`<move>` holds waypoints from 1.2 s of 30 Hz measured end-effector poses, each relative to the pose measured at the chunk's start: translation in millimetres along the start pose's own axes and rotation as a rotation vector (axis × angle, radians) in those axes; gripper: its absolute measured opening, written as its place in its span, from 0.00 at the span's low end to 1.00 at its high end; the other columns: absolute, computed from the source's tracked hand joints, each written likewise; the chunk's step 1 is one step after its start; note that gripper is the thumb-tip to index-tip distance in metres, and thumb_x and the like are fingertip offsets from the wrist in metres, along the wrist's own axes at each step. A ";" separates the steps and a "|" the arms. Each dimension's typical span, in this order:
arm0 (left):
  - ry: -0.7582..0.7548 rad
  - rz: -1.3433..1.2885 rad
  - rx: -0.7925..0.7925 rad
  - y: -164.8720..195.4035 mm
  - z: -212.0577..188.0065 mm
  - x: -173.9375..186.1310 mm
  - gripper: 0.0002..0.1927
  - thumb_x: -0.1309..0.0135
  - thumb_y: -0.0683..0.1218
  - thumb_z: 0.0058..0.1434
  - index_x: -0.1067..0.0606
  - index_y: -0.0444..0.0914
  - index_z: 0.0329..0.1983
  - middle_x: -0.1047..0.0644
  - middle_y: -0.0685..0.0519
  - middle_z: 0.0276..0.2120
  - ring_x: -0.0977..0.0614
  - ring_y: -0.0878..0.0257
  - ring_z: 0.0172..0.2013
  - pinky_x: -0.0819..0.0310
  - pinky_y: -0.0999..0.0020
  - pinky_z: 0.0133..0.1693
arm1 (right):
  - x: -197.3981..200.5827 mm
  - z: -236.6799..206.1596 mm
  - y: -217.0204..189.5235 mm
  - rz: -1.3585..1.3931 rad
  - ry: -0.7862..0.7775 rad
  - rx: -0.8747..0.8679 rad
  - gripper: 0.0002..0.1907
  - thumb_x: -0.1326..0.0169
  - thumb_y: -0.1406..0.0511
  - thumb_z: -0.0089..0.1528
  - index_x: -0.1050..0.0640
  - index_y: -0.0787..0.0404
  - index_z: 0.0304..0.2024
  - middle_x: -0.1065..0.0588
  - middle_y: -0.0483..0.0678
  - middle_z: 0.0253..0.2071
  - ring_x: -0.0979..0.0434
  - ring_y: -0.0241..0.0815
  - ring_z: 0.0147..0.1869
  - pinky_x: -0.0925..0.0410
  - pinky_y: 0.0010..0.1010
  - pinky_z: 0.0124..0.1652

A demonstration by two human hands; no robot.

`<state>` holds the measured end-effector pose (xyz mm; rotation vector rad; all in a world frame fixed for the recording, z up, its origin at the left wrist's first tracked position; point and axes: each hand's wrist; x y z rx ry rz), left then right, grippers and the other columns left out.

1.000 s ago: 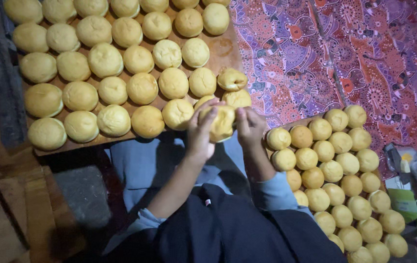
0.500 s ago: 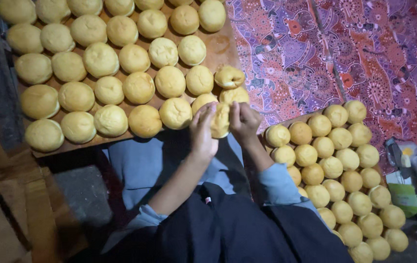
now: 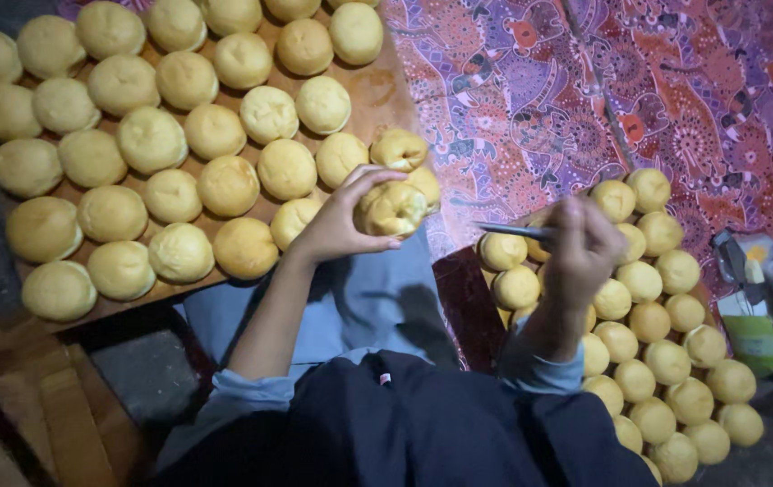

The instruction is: The person sits on the floor and uses a small metal tool to poke a hole in the center of each round bun. The buns are arranged on wooden boards, and the person handles them one at a time, placing the poked buns into a separate stack.

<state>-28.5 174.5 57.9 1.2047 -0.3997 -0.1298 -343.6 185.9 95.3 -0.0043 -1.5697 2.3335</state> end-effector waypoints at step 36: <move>0.271 -0.376 0.113 -18.3 -36.4 12.4 0.41 0.36 0.47 0.59 0.39 0.36 0.74 0.31 0.43 0.67 0.30 0.55 0.68 0.37 0.59 0.71 | 24.9 -53.5 92.7 -0.028 -0.073 -0.451 0.17 0.48 0.65 0.71 0.27 0.63 0.26 0.35 0.38 0.20 0.40 0.27 0.22 0.46 0.23 0.23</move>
Point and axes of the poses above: each hand's wrist, its own z-axis towards the middle knuckle, its own x-axis out of the back of the hand, y = z × x
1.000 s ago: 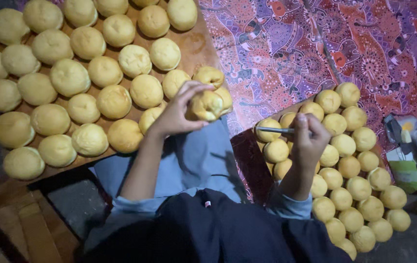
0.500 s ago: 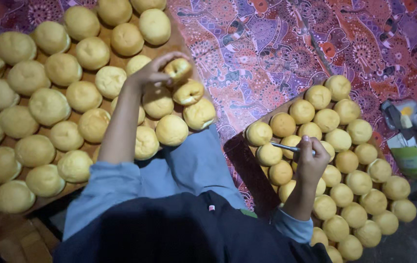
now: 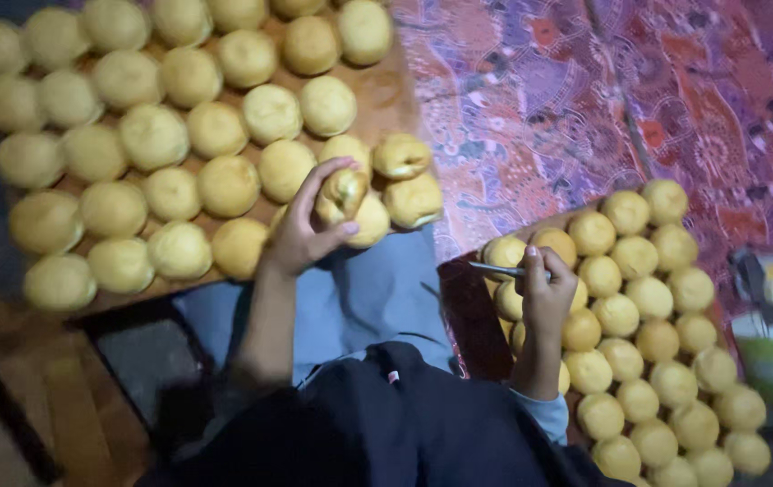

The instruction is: The person sits on the floor and uses a small metal tool to poke a hole in the center of each round bun. The buns are arranged on wooden boards, and the person handles them one at a time, placing the poked buns into a separate stack.

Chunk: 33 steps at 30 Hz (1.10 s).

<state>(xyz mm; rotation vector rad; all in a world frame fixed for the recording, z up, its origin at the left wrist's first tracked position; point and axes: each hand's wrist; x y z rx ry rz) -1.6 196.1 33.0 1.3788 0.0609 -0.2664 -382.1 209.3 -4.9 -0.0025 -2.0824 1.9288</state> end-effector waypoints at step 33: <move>0.616 -0.043 -0.189 11.3 -168.4 -17.0 0.31 0.35 0.36 0.55 0.36 0.39 0.59 0.34 0.51 0.55 0.28 0.61 0.60 0.27 0.67 0.61 | -196.3 -54.0 -28.2 0.302 -1.258 -0.278 0.17 0.48 0.64 0.65 0.26 0.66 0.55 0.28 0.42 0.30 0.35 0.30 0.23 0.40 0.23 0.22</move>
Point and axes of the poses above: each hand's wrist, its own z-axis towards the middle knuckle, its own x-axis out of the back of the hand, y = z × x
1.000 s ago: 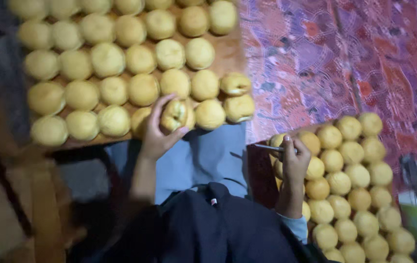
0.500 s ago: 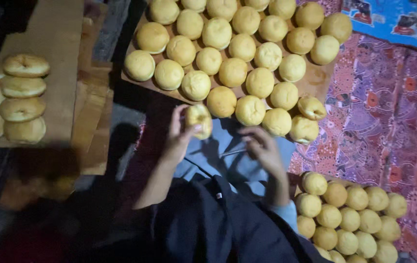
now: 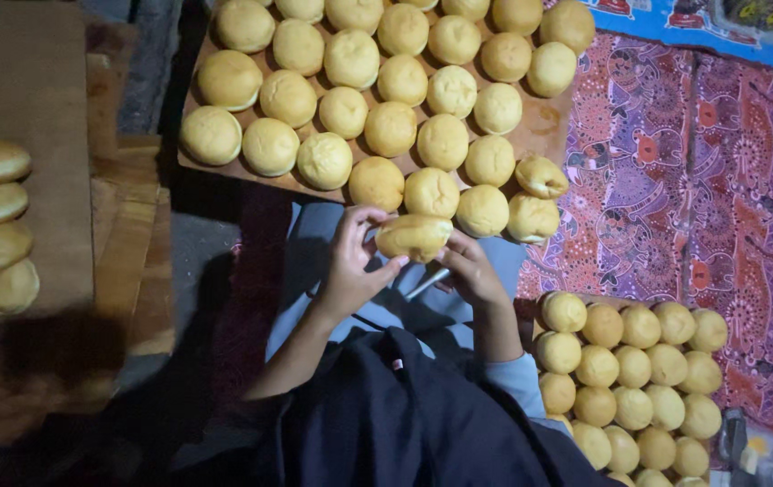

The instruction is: The person sits on the floor and uses a small metal tool to poke a hole in the center of each round bun. The buns are arranged on wooden boards, and the person handles them one at a time, placing the poked buns into a separate stack.

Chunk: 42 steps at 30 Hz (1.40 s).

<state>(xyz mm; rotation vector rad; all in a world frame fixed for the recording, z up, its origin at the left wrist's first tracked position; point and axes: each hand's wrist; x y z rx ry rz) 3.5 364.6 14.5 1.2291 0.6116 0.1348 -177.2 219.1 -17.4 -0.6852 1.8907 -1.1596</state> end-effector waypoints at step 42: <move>0.874 1.275 -0.157 86.0 149.8 388.9 0.44 0.28 0.58 0.59 0.37 0.33 0.68 0.36 0.33 0.63 0.32 0.38 0.62 0.33 0.47 0.62 | 11.5 -21.7 12.7 -0.004 0.329 -0.066 0.18 0.51 0.62 0.67 0.22 0.70 0.52 0.38 0.38 0.22 0.44 0.29 0.20 0.47 0.24 0.21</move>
Point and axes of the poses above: each hand's wrist, its own z-axis towards the middle knuckle, its own x-axis out of the back of the hand, y = z × x
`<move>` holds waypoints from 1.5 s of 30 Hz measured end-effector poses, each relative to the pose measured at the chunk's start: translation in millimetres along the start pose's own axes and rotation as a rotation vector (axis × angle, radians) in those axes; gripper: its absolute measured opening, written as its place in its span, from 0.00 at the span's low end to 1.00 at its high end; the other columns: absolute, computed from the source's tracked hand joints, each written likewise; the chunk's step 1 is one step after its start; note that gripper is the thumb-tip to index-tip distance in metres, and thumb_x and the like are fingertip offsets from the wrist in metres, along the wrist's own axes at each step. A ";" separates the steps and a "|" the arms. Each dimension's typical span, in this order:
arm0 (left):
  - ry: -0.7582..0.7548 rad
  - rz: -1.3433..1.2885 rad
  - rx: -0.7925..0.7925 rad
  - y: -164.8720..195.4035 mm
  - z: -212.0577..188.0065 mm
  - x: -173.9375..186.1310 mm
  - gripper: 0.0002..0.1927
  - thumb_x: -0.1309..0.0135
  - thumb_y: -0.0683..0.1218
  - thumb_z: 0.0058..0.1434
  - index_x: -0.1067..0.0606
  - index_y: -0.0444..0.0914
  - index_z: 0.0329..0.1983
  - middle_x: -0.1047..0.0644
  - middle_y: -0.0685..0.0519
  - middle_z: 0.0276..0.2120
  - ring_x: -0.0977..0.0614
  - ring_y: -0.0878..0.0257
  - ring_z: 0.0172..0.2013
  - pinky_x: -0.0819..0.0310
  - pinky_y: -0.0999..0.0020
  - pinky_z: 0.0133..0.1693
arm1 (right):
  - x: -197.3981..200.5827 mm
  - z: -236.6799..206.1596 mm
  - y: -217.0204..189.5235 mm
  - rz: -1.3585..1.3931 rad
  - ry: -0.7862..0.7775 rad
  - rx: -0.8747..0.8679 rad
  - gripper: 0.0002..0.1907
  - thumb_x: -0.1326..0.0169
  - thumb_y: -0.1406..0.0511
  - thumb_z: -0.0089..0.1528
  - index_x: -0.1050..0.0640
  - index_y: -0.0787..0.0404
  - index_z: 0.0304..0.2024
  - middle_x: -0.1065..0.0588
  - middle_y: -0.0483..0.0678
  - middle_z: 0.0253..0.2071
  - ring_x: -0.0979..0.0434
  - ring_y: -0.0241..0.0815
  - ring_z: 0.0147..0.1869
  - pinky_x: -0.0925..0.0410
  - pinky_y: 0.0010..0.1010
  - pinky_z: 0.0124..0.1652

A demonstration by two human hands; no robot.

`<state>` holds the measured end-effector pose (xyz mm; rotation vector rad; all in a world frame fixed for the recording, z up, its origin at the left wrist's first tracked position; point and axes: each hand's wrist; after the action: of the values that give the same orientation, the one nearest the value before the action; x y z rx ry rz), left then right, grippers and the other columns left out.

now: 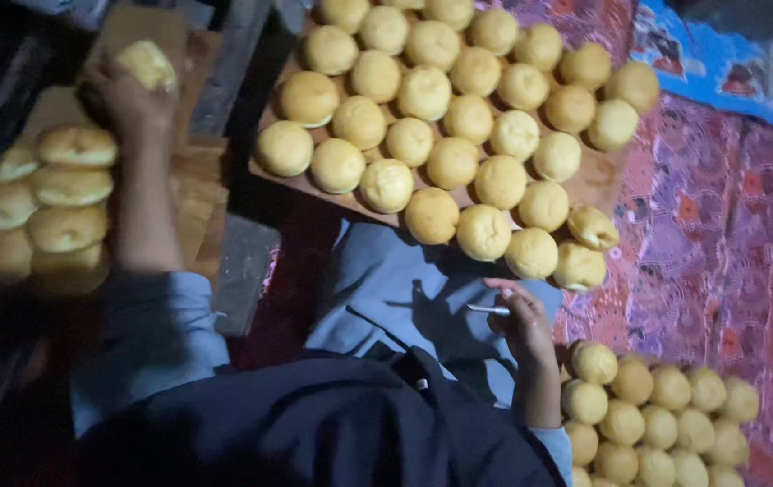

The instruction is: The person sits on the floor and uses a small metal tool to poke a hole in the center of each round bun. The buns are arranged on wooden boards, and the person handles them one at a time, placing the poked buns into a separate stack.

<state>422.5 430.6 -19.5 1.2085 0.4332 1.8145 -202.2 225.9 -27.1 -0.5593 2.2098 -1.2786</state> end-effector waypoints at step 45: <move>-1.447 -1.496 0.489 376.6 -357.6 -105.2 0.40 0.31 0.47 0.56 0.35 0.38 0.70 0.27 0.51 0.55 0.23 0.60 0.54 0.24 0.64 0.56 | 50.9 -66.7 -81.6 -0.570 0.788 0.846 0.06 0.47 0.70 0.70 0.25 0.67 0.38 0.24 0.46 0.30 0.27 0.33 0.31 0.33 0.25 0.34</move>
<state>-54.3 202.1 14.8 1.4665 0.6012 -0.5508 -275.9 202.1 60.8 -0.3636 1.7466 -2.9098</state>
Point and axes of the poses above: each hand's wrist, its own z-axis towards the middle knuckle, its own x-axis out of the back of the hand, y = z × x
